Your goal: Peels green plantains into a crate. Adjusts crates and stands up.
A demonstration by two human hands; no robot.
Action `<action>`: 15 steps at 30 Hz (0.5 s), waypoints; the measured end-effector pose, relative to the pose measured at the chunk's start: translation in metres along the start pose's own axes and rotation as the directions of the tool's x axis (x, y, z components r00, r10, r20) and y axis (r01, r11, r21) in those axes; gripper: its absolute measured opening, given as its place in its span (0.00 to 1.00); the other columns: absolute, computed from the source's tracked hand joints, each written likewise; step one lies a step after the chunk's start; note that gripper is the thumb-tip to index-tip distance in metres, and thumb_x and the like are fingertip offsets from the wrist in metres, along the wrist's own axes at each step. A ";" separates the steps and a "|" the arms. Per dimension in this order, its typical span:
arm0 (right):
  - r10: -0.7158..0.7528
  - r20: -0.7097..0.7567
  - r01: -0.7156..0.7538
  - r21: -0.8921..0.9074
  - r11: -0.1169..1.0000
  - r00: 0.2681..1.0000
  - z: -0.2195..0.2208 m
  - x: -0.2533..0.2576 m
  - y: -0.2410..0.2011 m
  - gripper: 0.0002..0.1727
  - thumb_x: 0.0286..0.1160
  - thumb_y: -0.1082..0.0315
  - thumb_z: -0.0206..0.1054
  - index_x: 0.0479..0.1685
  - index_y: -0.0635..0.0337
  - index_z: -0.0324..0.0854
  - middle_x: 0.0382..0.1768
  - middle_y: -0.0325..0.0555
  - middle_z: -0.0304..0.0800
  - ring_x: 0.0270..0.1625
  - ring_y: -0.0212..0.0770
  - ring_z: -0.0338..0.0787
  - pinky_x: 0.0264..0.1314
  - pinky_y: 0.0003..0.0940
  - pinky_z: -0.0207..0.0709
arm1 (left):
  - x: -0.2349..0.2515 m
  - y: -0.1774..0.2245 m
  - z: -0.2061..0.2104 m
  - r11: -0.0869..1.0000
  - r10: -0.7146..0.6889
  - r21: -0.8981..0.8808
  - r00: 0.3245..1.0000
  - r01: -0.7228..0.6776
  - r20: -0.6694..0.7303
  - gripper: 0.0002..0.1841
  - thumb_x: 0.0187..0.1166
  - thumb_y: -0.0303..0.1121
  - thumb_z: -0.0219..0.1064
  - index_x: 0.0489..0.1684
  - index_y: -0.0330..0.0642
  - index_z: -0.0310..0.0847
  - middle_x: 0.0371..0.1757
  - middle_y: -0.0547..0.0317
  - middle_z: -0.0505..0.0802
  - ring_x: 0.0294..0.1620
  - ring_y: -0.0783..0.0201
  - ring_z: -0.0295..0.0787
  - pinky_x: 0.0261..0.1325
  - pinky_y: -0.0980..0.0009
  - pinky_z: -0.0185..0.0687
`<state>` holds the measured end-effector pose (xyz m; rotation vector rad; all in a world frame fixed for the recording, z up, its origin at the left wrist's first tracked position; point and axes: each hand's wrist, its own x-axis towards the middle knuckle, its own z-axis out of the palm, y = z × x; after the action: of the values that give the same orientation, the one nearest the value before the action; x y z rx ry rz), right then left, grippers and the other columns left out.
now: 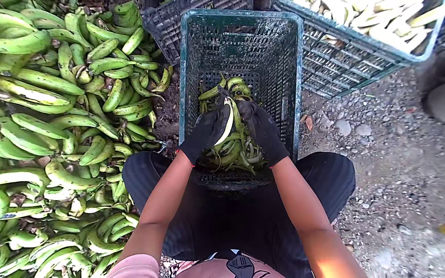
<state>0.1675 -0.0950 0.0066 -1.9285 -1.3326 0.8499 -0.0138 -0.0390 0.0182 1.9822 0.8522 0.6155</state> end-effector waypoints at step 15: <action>-0.627 -0.144 0.520 -0.435 0.735 0.766 0.038 -0.004 0.023 0.54 0.66 0.13 0.34 0.70 0.40 0.87 0.57 0.59 0.90 0.61 0.65 0.86 0.65 0.73 0.66 | 0.015 -0.030 -0.024 0.033 -0.458 -0.978 0.873 0.205 0.168 0.32 0.91 0.54 0.32 0.41 0.39 0.78 0.20 0.62 0.83 0.13 0.71 0.79 0.16 0.79 0.79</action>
<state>0.1481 -0.0999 -0.0337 -1.6313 -1.8601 -0.0036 -0.0301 -0.0035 0.0057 0.3758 0.6498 0.7907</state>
